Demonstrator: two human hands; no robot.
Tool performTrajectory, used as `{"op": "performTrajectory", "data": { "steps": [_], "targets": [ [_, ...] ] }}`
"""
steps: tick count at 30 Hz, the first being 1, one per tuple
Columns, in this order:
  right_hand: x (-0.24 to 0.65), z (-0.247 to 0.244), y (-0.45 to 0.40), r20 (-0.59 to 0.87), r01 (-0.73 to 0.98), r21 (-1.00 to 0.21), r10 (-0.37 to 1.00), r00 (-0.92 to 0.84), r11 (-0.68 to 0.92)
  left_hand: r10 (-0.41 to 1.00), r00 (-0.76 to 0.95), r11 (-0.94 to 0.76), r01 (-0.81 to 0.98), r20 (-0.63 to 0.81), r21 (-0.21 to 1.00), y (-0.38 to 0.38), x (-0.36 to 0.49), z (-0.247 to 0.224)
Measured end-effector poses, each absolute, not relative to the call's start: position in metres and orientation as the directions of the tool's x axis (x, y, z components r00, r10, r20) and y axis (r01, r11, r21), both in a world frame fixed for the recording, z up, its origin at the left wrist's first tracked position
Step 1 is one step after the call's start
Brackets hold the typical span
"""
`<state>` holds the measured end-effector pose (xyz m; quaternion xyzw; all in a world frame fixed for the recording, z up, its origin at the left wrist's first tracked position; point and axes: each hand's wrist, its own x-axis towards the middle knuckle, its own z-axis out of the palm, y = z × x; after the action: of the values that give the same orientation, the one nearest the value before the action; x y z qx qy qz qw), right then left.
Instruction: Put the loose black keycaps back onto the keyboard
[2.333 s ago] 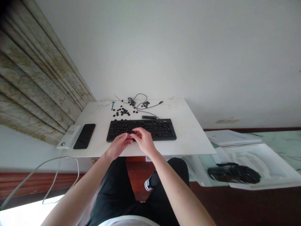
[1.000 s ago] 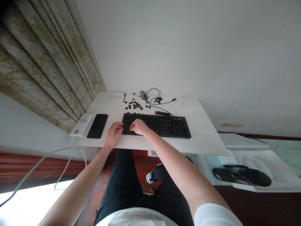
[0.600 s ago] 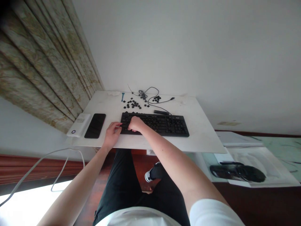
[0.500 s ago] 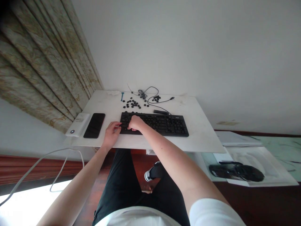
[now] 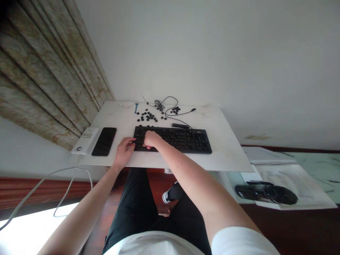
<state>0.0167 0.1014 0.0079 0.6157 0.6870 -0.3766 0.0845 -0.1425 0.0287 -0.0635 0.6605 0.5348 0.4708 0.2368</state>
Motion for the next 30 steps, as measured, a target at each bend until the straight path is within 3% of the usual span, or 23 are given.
{"op": "performTrajectory", "data": {
  "steps": [3,5,7,9,12,17,20,22,26,30],
  "targets": [
    [0.019,0.010,0.096,-0.587,0.894,-0.442,0.777,-0.226,-0.073,0.931,-0.022,-0.309,0.486,0.365,0.818,0.028,-0.142,-0.063],
    [0.026,0.008,0.090,-0.552,0.831,-0.544,0.794,-0.255,-0.112,0.932,-0.030,-0.303,0.477,0.361,0.825,0.028,-0.143,-0.062],
    [0.039,0.003,0.082,-0.424,0.734,-0.670,0.870,-0.251,-0.115,0.934,-0.038,-0.297,0.470,0.356,0.831,0.028,-0.143,-0.062],
    [0.059,-0.005,0.073,-0.183,0.679,-0.733,0.971,-0.151,-0.033,0.936,-0.042,-0.291,0.471,0.351,0.833,0.029,-0.143,-0.063],
    [0.099,-0.022,0.058,0.198,0.780,-0.619,0.979,0.040,0.093,0.938,-0.049,-0.277,0.485,0.343,0.829,0.030,-0.142,-0.065],
    [0.153,-0.054,0.036,0.505,0.915,-0.348,0.863,-0.002,0.205,0.928,-0.125,-0.235,0.531,0.350,0.814,0.050,-0.139,-0.059],
    [0.161,-0.063,0.033,0.560,0.935,-0.287,0.828,-0.014,0.210,0.930,-0.071,-0.246,0.610,0.361,0.753,0.083,-0.132,-0.048],
    [0.161,-0.064,0.035,0.559,0.938,-0.272,0.829,-0.028,0.215,0.941,0.055,-0.279,0.683,0.333,0.675,0.113,-0.124,-0.040],
    [0.159,-0.063,0.038,0.541,0.940,-0.246,0.838,-0.067,0.235,0.932,0.325,-0.360,0.807,0.157,0.468,0.171,-0.099,-0.031],
    [0.160,-0.063,0.038,0.539,0.943,-0.240,0.839,-0.069,0.232,0.912,0.409,-0.383,0.878,-0.032,0.288,0.201,-0.078,-0.031]
  ]
}}
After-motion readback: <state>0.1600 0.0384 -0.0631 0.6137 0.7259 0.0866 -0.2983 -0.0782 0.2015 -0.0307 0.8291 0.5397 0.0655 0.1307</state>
